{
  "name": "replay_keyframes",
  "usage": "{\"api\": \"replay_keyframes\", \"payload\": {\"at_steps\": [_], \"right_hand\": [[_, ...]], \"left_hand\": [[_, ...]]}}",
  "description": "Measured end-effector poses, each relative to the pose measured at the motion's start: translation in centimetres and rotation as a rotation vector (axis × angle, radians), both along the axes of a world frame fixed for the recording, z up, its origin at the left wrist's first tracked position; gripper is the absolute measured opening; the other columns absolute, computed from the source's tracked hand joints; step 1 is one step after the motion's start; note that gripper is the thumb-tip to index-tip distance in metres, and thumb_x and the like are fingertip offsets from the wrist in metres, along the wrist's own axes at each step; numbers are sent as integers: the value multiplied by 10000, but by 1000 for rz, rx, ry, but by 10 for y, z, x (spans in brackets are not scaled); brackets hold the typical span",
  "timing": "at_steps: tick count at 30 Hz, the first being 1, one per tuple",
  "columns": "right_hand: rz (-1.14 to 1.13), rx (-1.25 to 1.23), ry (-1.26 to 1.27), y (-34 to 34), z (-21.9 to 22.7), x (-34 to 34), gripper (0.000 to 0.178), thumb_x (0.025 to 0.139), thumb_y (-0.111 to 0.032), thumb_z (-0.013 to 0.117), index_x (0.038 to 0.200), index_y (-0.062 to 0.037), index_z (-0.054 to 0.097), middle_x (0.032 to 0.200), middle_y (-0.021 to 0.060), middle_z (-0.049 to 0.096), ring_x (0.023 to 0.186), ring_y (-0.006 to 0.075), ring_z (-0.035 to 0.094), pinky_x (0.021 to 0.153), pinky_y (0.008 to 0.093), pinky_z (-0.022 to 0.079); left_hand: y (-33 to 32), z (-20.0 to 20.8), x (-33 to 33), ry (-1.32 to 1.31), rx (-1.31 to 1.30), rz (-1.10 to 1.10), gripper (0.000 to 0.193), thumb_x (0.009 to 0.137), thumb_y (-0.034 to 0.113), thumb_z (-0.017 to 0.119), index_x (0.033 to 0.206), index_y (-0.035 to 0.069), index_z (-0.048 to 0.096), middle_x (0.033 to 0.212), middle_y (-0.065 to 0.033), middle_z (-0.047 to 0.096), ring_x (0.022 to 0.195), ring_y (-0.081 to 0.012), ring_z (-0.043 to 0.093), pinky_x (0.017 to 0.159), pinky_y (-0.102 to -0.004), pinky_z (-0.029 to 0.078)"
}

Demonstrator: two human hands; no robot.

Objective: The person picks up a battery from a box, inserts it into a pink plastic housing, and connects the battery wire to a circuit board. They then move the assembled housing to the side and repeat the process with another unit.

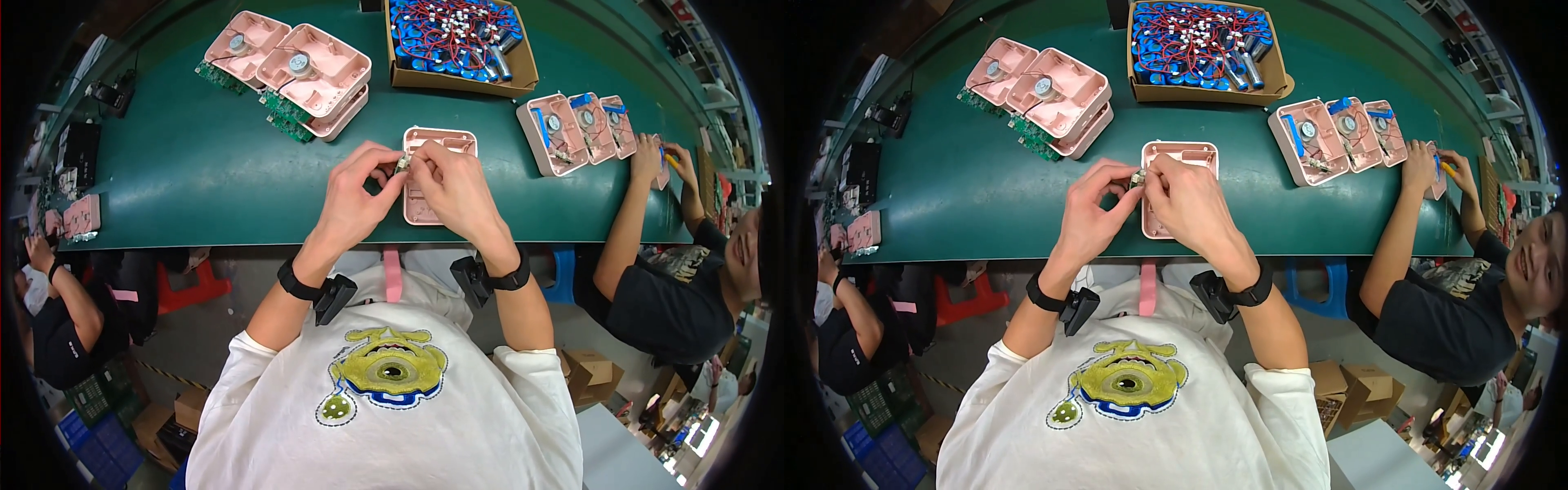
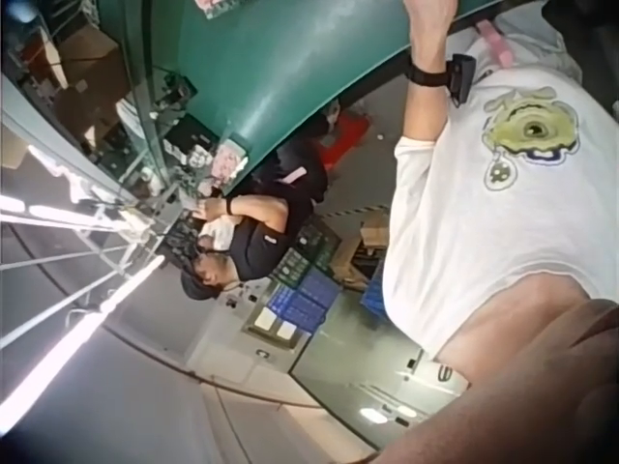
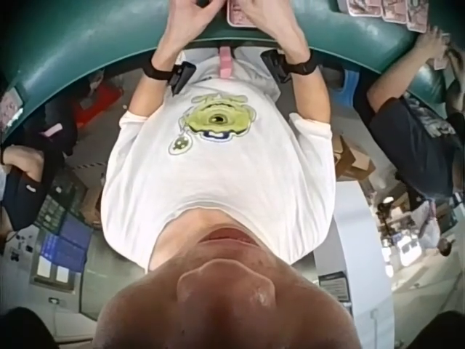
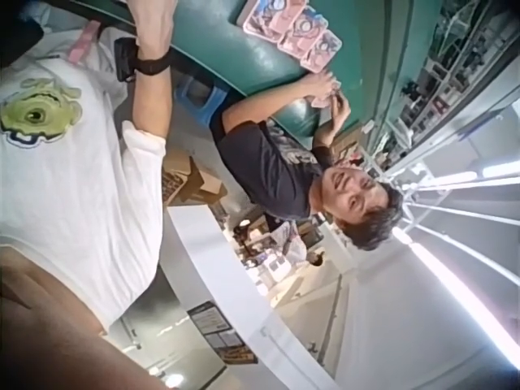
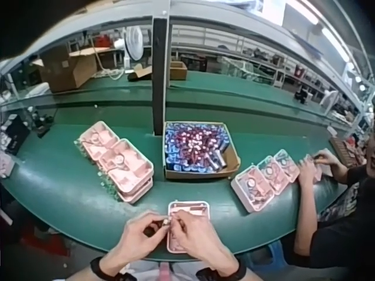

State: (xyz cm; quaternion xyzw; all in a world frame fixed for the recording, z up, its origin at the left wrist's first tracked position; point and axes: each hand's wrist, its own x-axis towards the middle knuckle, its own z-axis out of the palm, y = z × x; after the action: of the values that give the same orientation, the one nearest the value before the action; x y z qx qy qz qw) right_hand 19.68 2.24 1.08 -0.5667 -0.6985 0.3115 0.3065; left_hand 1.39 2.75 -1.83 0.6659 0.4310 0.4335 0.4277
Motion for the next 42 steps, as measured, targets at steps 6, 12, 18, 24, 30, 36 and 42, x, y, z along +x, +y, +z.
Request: {"api": "replay_keyframes", "payload": {"at_steps": [6, 12, 18, 24, 30, 36, 42], "right_hand": [[-21, 40, -33, -3, 2, -4, 145, 971, -122, 613, 925, 12, 642, 718, 189, 653, 618, 363, 637, 598, 447, 478], [-93, 32, -140, -1, 10, -5, 144, 963, -119, 610, 942, 11, 670, 771, 230, 681, 730, 443, 670, 659, 496, 511], [23, 79, -213, 25, 42, 33, 222, 967, -192, 664, 993, 17, 736, 880, 231, 736, 802, 388, 720, 718, 455, 557], [-163, 270, -327, 97, 54, 103, 227, 930, -162, 732, 1042, 34, 754, 892, 185, 760, 753, 258, 708, 746, 365, 547], [-107, -22, -156, 128, 37, 94, 192, 902, -118, 730, 1030, 22, 763, 890, 113, 758, 848, 188, 700, 783, 320, 534], [-175, 25, 198, 138, 34, 117, 191, 880, -184, 754, 961, -13, 777, 850, 109, 766, 812, 180, 707, 765, 318, 536], [-199, 57, 121, 140, 49, 117, 132, 931, -105, 665, 956, 5, 733, 846, 80, 742, 818, 156, 693, 751, 326, 539]], "left_hand": [[0, 1, -3, -2, 10, -41, 209, 912, -58, 728, 1120, -50, 711, 1065, -98, 674, 902, -148, 651, 774, -268, 547], [4, 1, 0, 41, 42, -76, 197, 925, -68, 707, 1121, -61, 700, 1074, -96, 664, 902, -142, 643, 778, -269, 544], [5, -30, -7, -344, -239, -59, 197, 945, -70, 695, 1142, -51, 691, 1035, -55, 620, 884, -110, 639, 766, -249, 537], [8, -30, -1, -346, -216, -89, 209, 946, -64, 698, 1155, -57, 689, 1033, -56, 625, 875, -112, 638, 775, -249, 537], [11, -34, -3, -259, -154, -118, 222, 942, -62, 706, 1163, -60, 683, 1044, -64, 628, 864, -109, 633, 762, -247, 538], [12, -32, -5, -298, -185, -131, 222, 940, -65, 704, 1160, -61, 682, 1046, -66, 628, 855, -110, 631, 739, -247, 543], [9, -31, -8, -272, -232, -148, 220, 964, -78, 672, 1183, -62, 665, 1101, -75, 635, 952, -116, 620, 832, -257, 518]]}}
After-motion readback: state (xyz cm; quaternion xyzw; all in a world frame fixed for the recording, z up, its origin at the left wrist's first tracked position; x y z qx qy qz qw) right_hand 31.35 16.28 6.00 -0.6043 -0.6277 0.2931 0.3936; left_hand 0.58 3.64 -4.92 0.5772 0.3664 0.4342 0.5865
